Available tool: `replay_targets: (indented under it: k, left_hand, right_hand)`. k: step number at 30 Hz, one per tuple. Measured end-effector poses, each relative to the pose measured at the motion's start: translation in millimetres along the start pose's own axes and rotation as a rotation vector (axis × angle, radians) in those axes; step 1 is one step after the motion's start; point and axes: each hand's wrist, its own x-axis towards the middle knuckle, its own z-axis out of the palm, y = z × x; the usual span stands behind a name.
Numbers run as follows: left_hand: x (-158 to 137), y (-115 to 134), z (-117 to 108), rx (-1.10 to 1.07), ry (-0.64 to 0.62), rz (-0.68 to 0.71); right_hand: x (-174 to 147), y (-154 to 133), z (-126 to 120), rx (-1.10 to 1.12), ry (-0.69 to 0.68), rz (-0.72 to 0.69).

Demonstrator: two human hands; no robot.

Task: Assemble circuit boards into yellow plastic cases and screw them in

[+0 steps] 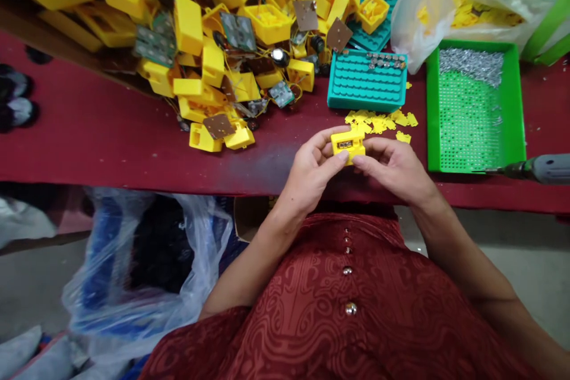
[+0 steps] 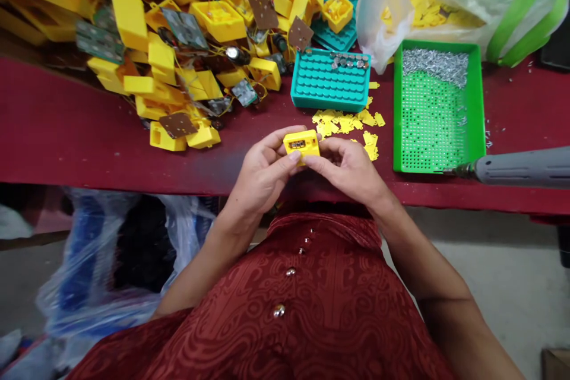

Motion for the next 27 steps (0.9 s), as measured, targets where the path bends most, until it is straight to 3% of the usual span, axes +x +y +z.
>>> replay_targets:
  k: [3,7,11,19,24,27]
  left_hand:
    - [0,-3,1,-0.073,0.010,-0.114]
    - [-1,-5,3,-0.128,-0.030,-0.244]
    - [-1,-6,5,-0.100,-0.046,-0.269]
    - [4,-11,4,-0.161,-0.009,-0.210]
    - [2,-11,7,-0.129,-0.003,-0.170]
    - [2,-9,7,-0.109,-0.003,-0.150]
  right_hand:
    - [-11,5,-6,-0.158,0.171,-0.063]
    - [-19,8,-12,-0.416,0.400,-0.268]
    - [-20,8,-14,-0.545,0.382,-0.350]
    - [-21,21,-11,-0.552,0.267,-0.544]
    - [-21,23,-11,-0.573,0.207,-0.512]
    - [-23,20,-9,-0.508,0.262,-0.437]
